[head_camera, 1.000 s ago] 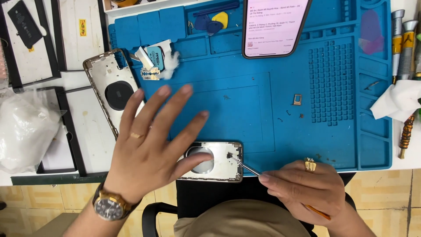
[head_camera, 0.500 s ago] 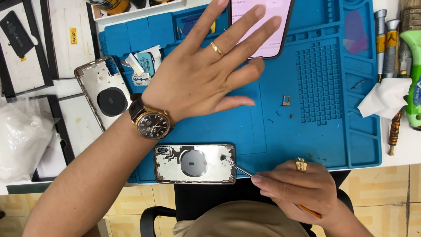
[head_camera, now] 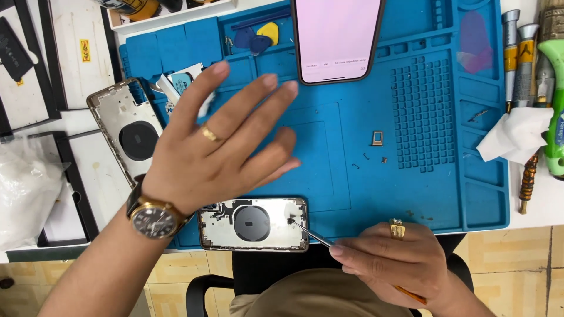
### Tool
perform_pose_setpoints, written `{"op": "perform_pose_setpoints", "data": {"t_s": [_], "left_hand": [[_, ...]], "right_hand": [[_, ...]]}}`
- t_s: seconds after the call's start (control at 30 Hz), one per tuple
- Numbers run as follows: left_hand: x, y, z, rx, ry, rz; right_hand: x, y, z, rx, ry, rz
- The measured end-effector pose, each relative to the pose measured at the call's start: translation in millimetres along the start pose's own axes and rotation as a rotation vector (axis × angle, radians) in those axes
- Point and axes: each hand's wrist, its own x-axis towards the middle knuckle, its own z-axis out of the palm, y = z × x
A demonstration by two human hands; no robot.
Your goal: Cleaning the internal frame of a mobile phone by scraping off old adhesive and wiping it with a cotton swab
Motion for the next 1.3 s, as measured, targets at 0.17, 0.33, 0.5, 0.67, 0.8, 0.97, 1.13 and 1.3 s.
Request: {"op": "perform_pose_setpoints", "data": {"t_s": [0.17,0.33,0.5,0.67,0.8,0.97,1.13,1.3], "left_hand": [[-28,24,-34,-0.067,-0.051,-0.164],[-57,60,-50,-0.140,-0.086,-0.338],[-81,94,-51,-0.233,-0.093,-0.495],[-108,116,-45,-0.292,-0.098,-0.577],[-121,125,-42,-0.283,-0.088,-0.589],[-126,129,-36,-0.250,-0.053,-0.558],[-127,132,-32,-0.185,-0.004,-0.538],[-128,132,-33,-0.194,-0.033,-0.518]], "right_hand": [[-3,1,3,-0.023,0.025,-0.016],[-5,2,4,-0.024,0.022,-0.036],[-12,0,6,-0.013,0.028,0.039],[-15,-1,7,-0.015,0.028,0.060],[-20,1,7,-0.011,-0.001,0.060],[-22,2,9,-0.005,0.018,0.061],[-20,0,10,-0.001,0.020,0.097],[-12,-6,8,-0.022,0.015,0.127]]}}
